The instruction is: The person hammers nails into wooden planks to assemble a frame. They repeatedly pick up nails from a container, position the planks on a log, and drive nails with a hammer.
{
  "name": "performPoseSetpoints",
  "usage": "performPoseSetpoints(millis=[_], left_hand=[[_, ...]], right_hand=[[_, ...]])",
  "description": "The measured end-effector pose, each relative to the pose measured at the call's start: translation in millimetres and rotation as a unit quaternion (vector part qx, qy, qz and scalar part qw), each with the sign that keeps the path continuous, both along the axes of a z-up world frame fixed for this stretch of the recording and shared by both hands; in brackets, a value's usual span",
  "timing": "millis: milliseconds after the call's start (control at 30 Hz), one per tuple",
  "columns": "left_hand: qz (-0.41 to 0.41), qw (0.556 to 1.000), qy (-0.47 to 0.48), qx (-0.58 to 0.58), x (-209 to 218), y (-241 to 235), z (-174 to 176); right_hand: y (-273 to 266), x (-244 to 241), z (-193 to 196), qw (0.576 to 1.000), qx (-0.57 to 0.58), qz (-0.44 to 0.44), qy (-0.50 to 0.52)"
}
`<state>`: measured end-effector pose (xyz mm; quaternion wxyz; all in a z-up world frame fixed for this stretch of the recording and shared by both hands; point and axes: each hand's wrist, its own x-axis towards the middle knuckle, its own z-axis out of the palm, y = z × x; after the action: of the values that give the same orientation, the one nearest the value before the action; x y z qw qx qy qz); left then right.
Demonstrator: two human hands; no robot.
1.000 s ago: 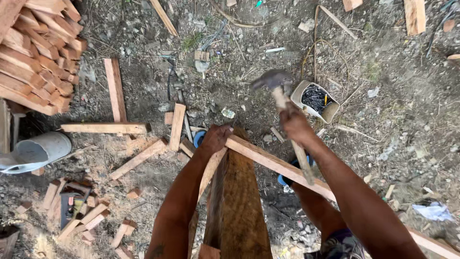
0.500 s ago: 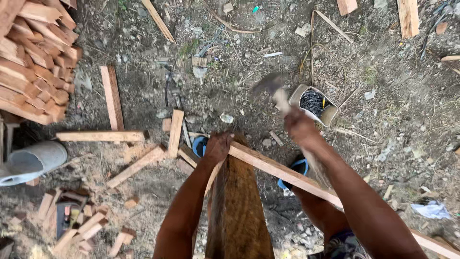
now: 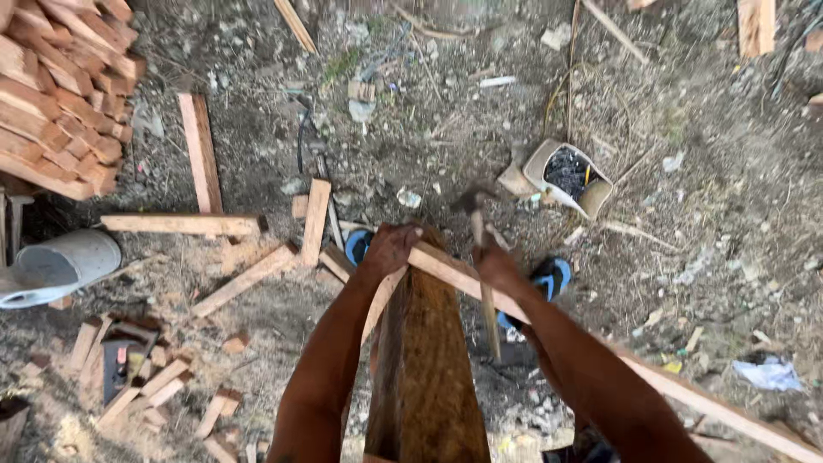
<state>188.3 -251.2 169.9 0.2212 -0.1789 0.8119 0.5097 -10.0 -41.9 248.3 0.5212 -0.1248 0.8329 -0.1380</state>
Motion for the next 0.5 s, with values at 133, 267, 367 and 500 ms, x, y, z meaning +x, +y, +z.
performPoseSetpoints(millis=[133, 267, 367, 500], left_hand=[[0.223, 0.952, -0.182, 0.103, 26, -10, -34], [0.219, 0.897, -0.128, 0.361, 38, -22, -19], [0.150, 0.921, -0.189, 0.307, 37, -21, 9], [0.191, 0.910, -0.165, 0.330, 23, -24, 36]], right_hand=[[27, 42, -33, 0.999, 0.037, 0.030, 0.013], [33, 44, -40, 0.995, 0.038, 0.086, 0.041], [31, 33, -38, 0.999, 0.002, 0.033, -0.020], [25, 24, -30, 0.998, 0.003, -0.003, -0.063]])
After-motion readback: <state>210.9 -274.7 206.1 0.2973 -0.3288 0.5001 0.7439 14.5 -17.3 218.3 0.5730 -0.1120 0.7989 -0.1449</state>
